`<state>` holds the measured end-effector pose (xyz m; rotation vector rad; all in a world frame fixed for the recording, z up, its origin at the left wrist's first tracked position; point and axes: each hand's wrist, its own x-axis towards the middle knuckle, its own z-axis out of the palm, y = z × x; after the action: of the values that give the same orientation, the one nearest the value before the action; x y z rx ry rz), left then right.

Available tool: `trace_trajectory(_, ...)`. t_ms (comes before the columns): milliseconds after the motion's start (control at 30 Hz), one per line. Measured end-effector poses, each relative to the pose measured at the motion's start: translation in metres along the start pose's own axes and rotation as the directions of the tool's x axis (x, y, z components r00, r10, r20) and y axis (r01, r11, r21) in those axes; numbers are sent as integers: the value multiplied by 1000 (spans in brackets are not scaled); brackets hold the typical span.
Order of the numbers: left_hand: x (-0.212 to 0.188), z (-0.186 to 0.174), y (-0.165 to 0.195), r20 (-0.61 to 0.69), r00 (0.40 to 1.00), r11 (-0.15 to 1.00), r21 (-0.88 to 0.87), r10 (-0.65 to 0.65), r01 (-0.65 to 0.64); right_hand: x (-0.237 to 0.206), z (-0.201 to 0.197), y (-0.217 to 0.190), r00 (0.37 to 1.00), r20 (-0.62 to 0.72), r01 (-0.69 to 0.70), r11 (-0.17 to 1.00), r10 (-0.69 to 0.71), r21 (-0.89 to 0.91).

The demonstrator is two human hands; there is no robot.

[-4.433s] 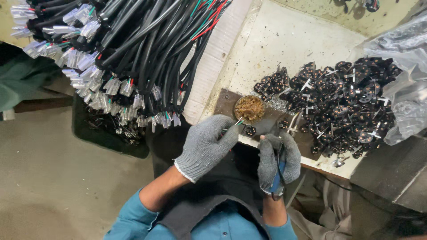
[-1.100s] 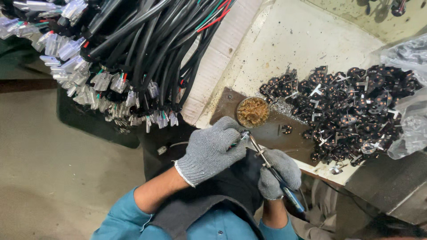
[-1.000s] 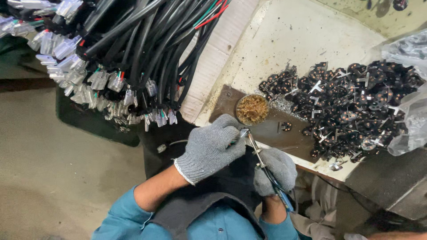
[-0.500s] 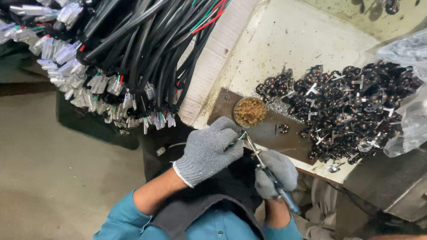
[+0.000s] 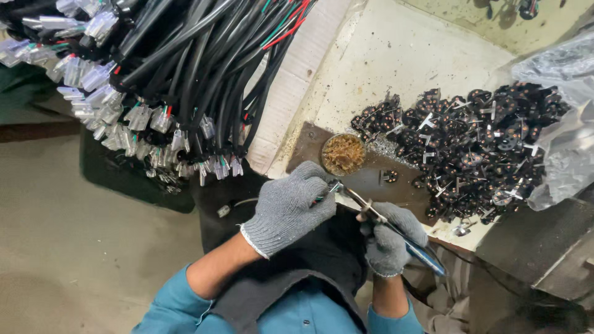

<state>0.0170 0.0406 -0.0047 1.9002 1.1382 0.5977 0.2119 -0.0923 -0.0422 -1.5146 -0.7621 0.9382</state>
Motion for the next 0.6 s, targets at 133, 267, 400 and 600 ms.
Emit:
trace_trajectory(133,0,0,-1,-7,999,999,7,32,-32,-14,-2,21,993,-120,21,978,4,206)
trace_trajectory(267,-1,1,-3,-41,998,999,-6,51,-51,-18,-4,30,984,-173,66,987,-39,149)
trace_trajectory(400,-2,2,-4,-40,998,999,17,52,-52,-12,-16,2,992,-128,21,967,12,254)
trace_trajectory(600,-1,1,0,-50,998,999,13,40,-39,9,16,-4,867,-242,373,890,-435,-263)
